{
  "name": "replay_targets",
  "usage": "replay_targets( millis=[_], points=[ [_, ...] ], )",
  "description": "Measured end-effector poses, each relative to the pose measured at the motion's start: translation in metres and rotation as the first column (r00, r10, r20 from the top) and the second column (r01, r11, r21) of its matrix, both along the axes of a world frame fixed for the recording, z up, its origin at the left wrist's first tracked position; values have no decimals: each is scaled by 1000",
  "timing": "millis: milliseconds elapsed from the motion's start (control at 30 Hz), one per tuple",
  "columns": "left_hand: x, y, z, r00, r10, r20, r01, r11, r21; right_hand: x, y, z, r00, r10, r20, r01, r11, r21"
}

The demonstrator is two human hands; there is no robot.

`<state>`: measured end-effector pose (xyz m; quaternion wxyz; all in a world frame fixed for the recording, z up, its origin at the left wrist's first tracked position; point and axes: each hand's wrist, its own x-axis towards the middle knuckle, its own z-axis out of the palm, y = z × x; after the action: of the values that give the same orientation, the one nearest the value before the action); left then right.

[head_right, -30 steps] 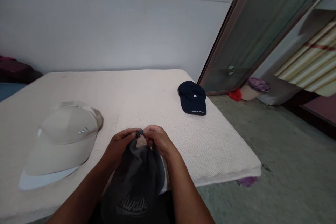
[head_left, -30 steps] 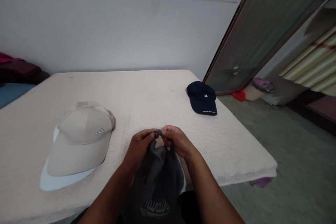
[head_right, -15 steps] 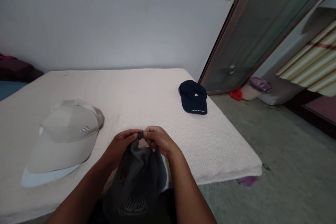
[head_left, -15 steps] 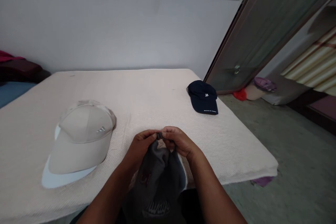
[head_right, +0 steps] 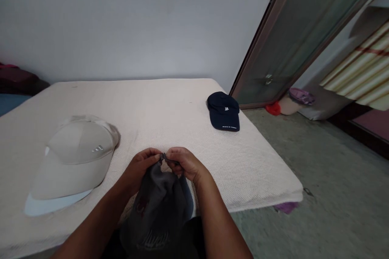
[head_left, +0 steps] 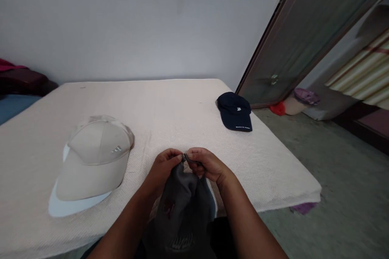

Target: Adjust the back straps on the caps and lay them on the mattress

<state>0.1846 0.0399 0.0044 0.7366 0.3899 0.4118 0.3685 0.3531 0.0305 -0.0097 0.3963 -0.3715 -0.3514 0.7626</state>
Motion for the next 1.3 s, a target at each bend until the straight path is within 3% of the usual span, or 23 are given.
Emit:
replay_targets(
  millis=[200, 400, 633, 967, 1300],
  points=[
    [0, 2, 0, 999, -22, 34, 23, 999, -25, 1, 0, 1, 998, 31, -63, -33, 999, -20],
    [-2, 1, 0, 998, -47, 36, 48, 999, -16, -2, 0, 0, 999, 1, -33, -2, 999, -41],
    [-3, 1, -1, 998, -56, 40, 58, 998, -34, 1, -3, 3, 997, 73, -15, -73, 997, -24],
    [-6, 1, 0, 995, -96, 4, 96, 991, -88, 1, -5, 2, 999, 20, 28, -20, 999, 25],
    [-4, 0, 2, 996, -91, 24, 93, 989, -114, -4, -6, 9, 997, 25, -76, -21, 999, 50]
  ],
)
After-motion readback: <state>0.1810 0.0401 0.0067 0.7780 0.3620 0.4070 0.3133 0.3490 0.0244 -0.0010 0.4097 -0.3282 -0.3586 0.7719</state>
